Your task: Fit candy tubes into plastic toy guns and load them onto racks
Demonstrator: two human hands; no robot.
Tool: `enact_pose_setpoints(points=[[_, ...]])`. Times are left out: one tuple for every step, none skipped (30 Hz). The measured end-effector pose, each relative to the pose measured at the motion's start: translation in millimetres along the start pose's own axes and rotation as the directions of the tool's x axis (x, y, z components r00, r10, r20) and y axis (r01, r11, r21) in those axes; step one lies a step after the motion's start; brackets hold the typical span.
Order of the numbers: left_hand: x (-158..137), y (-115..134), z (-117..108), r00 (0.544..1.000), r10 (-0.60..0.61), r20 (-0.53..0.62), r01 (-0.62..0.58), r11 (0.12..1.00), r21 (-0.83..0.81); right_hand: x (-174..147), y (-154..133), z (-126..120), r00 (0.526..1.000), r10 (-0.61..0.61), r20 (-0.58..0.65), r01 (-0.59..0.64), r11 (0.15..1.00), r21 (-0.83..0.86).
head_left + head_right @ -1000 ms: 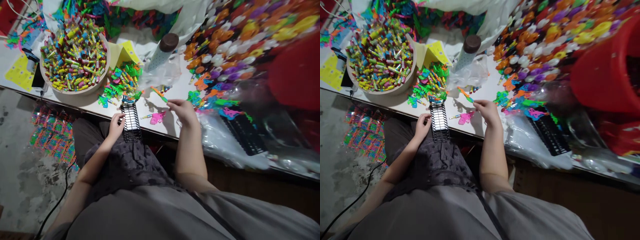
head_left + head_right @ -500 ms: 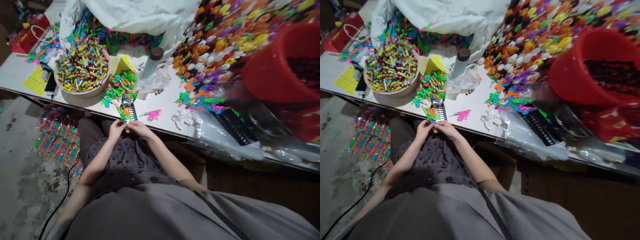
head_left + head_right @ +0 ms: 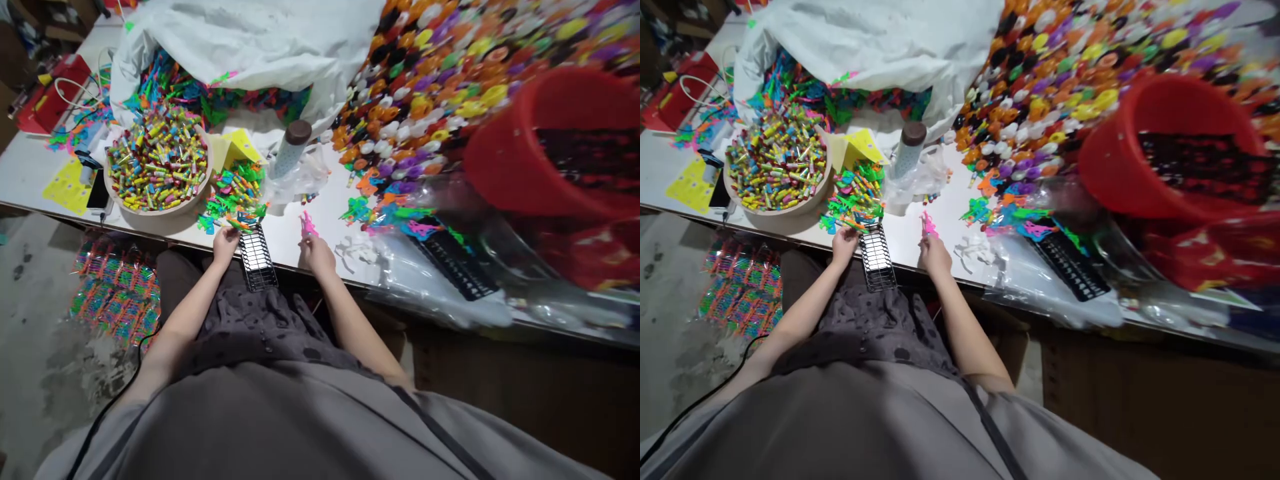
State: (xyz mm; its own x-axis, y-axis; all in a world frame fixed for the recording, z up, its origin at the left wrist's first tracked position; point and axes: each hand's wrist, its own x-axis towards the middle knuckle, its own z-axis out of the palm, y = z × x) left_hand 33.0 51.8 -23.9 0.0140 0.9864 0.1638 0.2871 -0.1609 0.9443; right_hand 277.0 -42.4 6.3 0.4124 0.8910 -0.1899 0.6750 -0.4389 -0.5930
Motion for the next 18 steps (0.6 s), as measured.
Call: enact_pose_setpoints(points=[[0.2, -3.3, 1.2, 1.0, -0.006, 0.003, 0.006, 1.0, 0.019, 3.2, 5.3, -1.0, 0.999, 0.024, -0.033, -0.019, 0.988, 0.151], [0.1, -5.6, 2.0, 1.0, -0.012, 0.006, 0.012, 0.999, 0.038, 7.2, 9.3, -1.7, 0.996, 0.066, -0.059, -0.044, 0.946, 0.321], [-0.1, -7.2, 2.6, 1.0, -0.02, 0.006, 0.019, 0.998, 0.055, 12.1, 11.8, -2.1, 0.99, 0.123, -0.069, -0.074, 0.868, 0.491], [-0.2, -7.9, 3.2, 1.0, -0.03, 0.001, 0.03, 0.997, 0.072, 17.5, 12.8, -2.1, 0.981, 0.183, -0.058, -0.104, 0.762, 0.64], [-0.1, -8.0, 3.9, 0.999, -0.042, -0.009, 0.042, 0.995, 0.088, 23.1, 12.3, -2.0, 0.973, 0.231, -0.021, -0.136, 0.64, 0.756], [0.2, -7.6, 4.6, 0.998, -0.054, -0.021, 0.056, 0.993, 0.104, 28.6, 10.5, -1.7, 0.967, 0.253, 0.033, -0.164, 0.519, 0.839], [0.6, -6.8, 5.4, 0.997, -0.065, -0.032, 0.068, 0.991, 0.118, 33.6, 7.7, -1.2, 0.965, 0.246, 0.094, -0.19, 0.405, 0.894], [0.9, -5.8, 6.0, 0.997, -0.072, -0.037, 0.077, 0.989, 0.13, 37.8, 4.2, -0.6, 0.964, 0.217, 0.152, -0.214, 0.302, 0.929], [1.0, -4.6, 6.6, 0.996, -0.077, -0.035, 0.081, 0.987, 0.14, 41.0, 0.4, 0.3, 0.964, 0.177, 0.201, -0.237, 0.216, 0.947], [0.9, -3.6, 6.9, 0.997, -0.079, -0.026, 0.082, 0.986, 0.147, 43.2, -3.6, 1.5, 0.962, 0.14, 0.234, -0.255, 0.156, 0.954], [0.5, -2.8, 7.0, 0.997, -0.078, -0.017, 0.08, 0.985, 0.155, 44.3, -7.7, 3.3, 0.961, 0.119, 0.249, -0.263, 0.126, 0.956], [-0.2, -2.4, 7.1, 0.997, -0.073, -0.01, 0.074, 0.983, 0.17, 44.7, -11.7, 5.6, 0.962, 0.113, 0.248, -0.262, 0.13, 0.956], [-1.1, -2.3, 7.0, 0.998, -0.065, -0.005, 0.064, 0.979, 0.193, 44.3, -15.8, 8.7, 0.965, 0.114, 0.236, -0.253, 0.162, 0.954], [-1.9, -2.6, 7.0, 0.999, -0.051, 0.0, 0.05, 0.974, 0.221, 43.3, -20.1, 12.4, 0.971, 0.116, 0.211, -0.232, 0.212, 0.949], [-2.7, -3.3, 7.0, 0.999, -0.035, 0.01, 0.031, 0.968, 0.25, 41.9, -24.6, 16.7, 0.978, 0.116, 0.172, -0.197, 0.268, 0.943], [-3.1, -4.1, 7.2, 1.0, -0.016, 0.024, 0.009, 0.961, 0.278, 40.1, -29.5, 21.8, 0.986, 0.112, 0.123, -0.153, 0.318, 0.936], [-3.1, -4.9, 7.5, 0.999, -0.001, 0.04, -0.011, 0.954, 0.3, 38.1, -34.7, 27.3, 0.992, 0.103, 0.076, -0.108, 0.354, 0.929], [-2.7, -5.4, 7.9, 0.998, 0.009, 0.056, -0.026, 0.948, 0.318, 36.0, -40.2, 33.4, 0.995, 0.094, 0.039, -0.071, 0.375, 0.924]])
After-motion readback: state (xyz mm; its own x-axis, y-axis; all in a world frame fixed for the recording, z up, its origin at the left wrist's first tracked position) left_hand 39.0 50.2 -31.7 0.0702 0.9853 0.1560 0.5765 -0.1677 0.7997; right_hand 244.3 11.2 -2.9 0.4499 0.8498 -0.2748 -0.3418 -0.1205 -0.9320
